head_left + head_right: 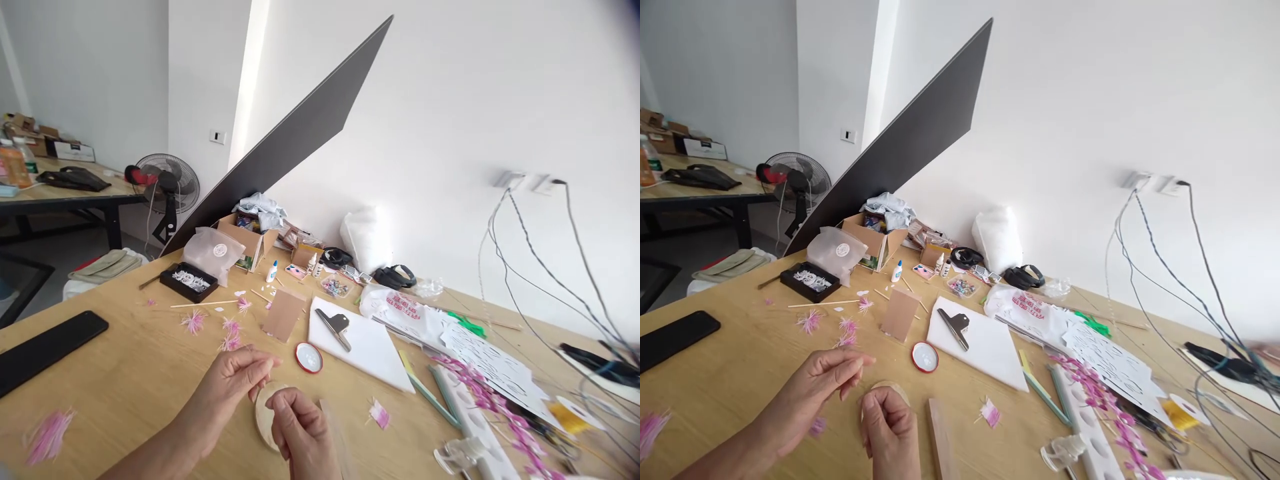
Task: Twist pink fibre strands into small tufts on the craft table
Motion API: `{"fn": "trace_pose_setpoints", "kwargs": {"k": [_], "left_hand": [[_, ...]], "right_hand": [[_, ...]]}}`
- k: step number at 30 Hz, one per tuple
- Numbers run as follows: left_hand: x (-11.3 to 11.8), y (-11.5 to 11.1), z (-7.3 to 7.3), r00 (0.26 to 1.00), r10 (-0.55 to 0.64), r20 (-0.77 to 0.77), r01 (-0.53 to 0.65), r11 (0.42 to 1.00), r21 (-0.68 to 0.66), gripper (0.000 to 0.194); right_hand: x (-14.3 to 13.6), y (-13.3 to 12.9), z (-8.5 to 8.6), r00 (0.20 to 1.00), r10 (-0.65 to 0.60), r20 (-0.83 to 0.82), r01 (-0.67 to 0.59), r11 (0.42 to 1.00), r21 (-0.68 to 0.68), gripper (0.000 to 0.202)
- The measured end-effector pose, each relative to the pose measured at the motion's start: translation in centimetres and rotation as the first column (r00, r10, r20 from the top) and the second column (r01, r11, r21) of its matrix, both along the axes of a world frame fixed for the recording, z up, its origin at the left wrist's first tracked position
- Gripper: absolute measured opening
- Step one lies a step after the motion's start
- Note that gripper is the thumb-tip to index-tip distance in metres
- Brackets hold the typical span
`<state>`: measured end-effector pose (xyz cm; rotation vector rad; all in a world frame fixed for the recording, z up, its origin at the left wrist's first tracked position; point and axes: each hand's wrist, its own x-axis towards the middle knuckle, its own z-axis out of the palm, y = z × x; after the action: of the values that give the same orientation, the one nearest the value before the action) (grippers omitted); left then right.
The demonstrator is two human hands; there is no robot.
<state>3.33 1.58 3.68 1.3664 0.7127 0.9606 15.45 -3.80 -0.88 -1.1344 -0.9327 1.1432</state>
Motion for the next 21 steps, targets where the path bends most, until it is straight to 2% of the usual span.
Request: {"fn": "trace_pose_setpoints", "kwargs": {"k": [5, 10, 16, 21], "left_hand": [[1.3, 0.3, 1.1, 0.999, -0.027, -0.035, 0.028, 0.999, 0.028, 0.031], [2.6, 0.5, 1.6, 0.993, -0.02, -0.118, 0.035, 0.991, 0.129, 0.034], [4.3, 0.3, 1.8, 0.988, -0.037, -0.148, 0.061, 0.985, 0.162, 0.031], [5.6, -0.5, 1.8, 0.989, -0.063, -0.135, 0.08, 0.988, 0.13, 0.032]], "right_hand": [[1.0, 0.4, 1.5, 0.999, 0.03, 0.04, -0.032, 0.999, 0.038, 0.041], [1.8, 0.6, 2.8, 0.998, 0.065, -0.02, -0.063, 0.994, 0.086, 0.041], [2.8, 0.3, 2.7, 0.983, 0.118, -0.144, -0.103, 0.989, 0.107, 0.045], [3.7, -0.5, 2.4, 0.983, 0.048, -0.177, -0.03, 0.994, 0.103, 0.042]]}}
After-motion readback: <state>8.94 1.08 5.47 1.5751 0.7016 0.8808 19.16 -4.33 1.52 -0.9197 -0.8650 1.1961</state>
